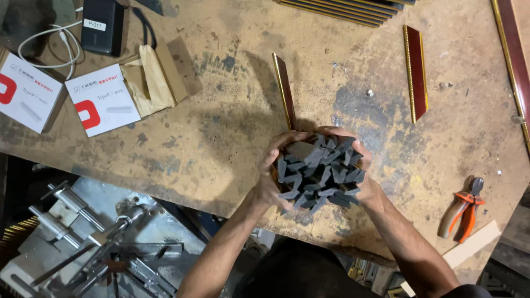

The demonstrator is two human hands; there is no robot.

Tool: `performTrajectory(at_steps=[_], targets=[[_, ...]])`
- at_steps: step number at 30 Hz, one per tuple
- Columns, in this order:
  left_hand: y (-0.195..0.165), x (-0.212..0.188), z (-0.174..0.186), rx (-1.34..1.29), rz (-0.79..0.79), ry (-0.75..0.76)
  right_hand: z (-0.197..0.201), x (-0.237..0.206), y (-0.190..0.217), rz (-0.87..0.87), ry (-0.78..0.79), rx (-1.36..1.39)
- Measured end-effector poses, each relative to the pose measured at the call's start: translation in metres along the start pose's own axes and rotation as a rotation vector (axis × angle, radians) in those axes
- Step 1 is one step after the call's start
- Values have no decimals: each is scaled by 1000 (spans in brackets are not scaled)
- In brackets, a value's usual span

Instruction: The person assembles red and gold picture frames by joining four cut pieces in a corner-joining machine, then places the completed frames on a workbench. The person also retrieves additional frame pieces from a basket and continues assembling more frames.

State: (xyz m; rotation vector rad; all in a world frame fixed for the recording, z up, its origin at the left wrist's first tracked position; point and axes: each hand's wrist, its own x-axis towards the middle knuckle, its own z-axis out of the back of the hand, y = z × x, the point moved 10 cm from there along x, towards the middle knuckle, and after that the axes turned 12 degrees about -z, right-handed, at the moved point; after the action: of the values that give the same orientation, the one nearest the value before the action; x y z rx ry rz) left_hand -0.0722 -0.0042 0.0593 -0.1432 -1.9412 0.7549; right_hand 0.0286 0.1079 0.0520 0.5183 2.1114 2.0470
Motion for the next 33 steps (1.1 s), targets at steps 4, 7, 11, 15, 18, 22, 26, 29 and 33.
performTrajectory(at_steps=[4,7,11,15,18,22,26,29,33], targets=[[4,5,-1,153,-23,71,-2,17,-9,-51,-37,-75],[-24,39,-16,337,-45,180,-2,29,13,-100,-53,-103],[-71,76,-26,384,249,-84,7,2,68,-253,-172,-132],[-94,49,-39,227,771,-282,-3,-77,67,-583,-277,28],[-109,8,-44,190,1001,-368,-24,-136,29,-879,-313,-106],[-131,-70,-72,-152,1176,-586,-62,-184,22,-923,-255,15],[-132,-120,-73,-69,1228,-564,-70,-190,19,-1053,-227,6],[-85,-138,-41,214,1452,-265,-52,-149,5,-1040,-305,-209],[-43,-73,-5,360,975,-214,-49,-94,-22,-993,-406,-64]])
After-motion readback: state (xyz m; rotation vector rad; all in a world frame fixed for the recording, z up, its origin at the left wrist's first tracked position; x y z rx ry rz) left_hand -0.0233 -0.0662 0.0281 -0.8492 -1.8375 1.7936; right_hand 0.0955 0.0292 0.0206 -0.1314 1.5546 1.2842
